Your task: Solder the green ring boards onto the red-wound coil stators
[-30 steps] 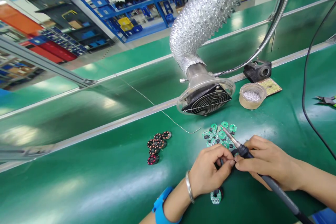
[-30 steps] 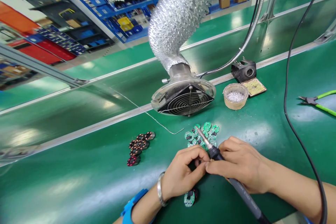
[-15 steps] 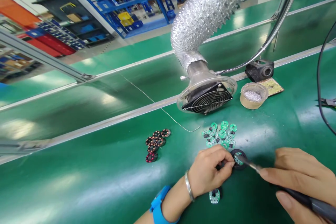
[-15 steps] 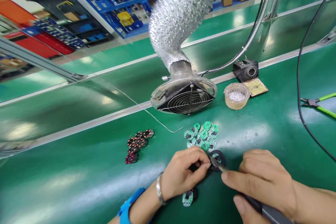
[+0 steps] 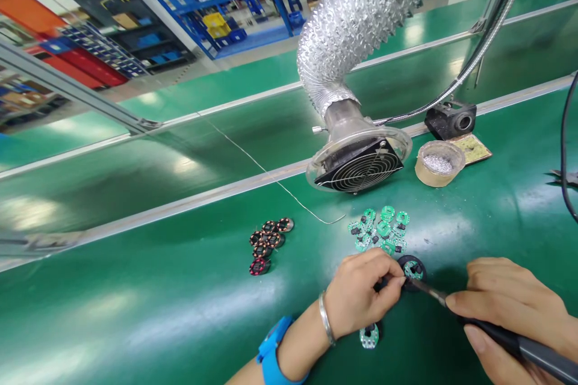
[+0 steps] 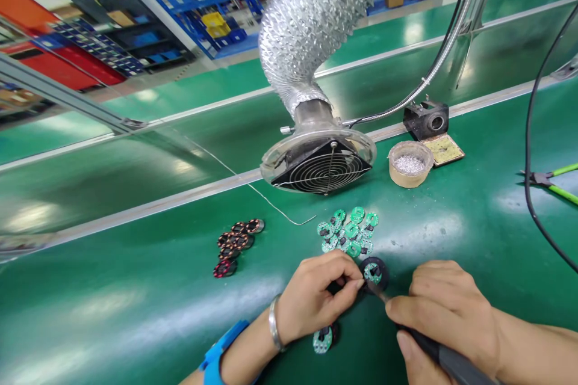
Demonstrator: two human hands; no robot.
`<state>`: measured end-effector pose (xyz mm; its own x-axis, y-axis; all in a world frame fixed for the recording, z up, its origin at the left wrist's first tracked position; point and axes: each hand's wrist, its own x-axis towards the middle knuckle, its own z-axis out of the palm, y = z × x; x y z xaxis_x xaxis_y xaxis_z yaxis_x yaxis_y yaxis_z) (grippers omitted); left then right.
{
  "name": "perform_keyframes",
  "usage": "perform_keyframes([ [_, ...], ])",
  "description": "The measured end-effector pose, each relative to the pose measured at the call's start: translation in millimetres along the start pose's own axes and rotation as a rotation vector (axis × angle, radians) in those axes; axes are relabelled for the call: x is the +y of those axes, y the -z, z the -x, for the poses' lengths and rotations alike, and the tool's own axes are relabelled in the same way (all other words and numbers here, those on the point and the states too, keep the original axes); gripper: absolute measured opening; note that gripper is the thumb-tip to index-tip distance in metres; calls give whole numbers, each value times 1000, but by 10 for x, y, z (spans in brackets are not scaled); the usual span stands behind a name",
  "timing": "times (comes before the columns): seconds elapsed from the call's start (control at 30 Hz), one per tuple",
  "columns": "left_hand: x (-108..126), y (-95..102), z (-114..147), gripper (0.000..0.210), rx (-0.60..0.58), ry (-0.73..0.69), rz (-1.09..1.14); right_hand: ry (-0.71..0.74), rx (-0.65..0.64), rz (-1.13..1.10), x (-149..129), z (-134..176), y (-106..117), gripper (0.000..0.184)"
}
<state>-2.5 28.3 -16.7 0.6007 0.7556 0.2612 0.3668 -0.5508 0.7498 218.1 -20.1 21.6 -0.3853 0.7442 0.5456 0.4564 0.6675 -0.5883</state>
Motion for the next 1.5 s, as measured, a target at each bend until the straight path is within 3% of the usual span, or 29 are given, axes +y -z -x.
perform_keyframes([
  [0.4, -4, -15, 6, 9, 6, -17, -29, -29, -26, 16, 18, -29, 92, 30],
  [0.57, -2, -12, 13, 11, -9, -38, -20, 41, 17, -28, 248, -102, -132, 38],
  [0.7, 13, -17, 25, 11, 16, -74, -80, 85, -78, -47, 388, -99, -324, 31],
  [0.93, 59, -41, 25, 12, 31, -103, -154, 75, -84, -58, 382, -103, -327, 34],
  [1.07, 113, -64, 12, 12, 30, 40, 7, 63, -101, -56, 374, -117, -322, 33],
  [1.3, 162, -88, -36, 10, -50, 525, 378, 146, -94, -80, 436, -57, -348, 36],
  [1.5, 127, -111, -9, 12, -94, 731, 605, 241, -125, -36, 427, -57, -311, 37],
])
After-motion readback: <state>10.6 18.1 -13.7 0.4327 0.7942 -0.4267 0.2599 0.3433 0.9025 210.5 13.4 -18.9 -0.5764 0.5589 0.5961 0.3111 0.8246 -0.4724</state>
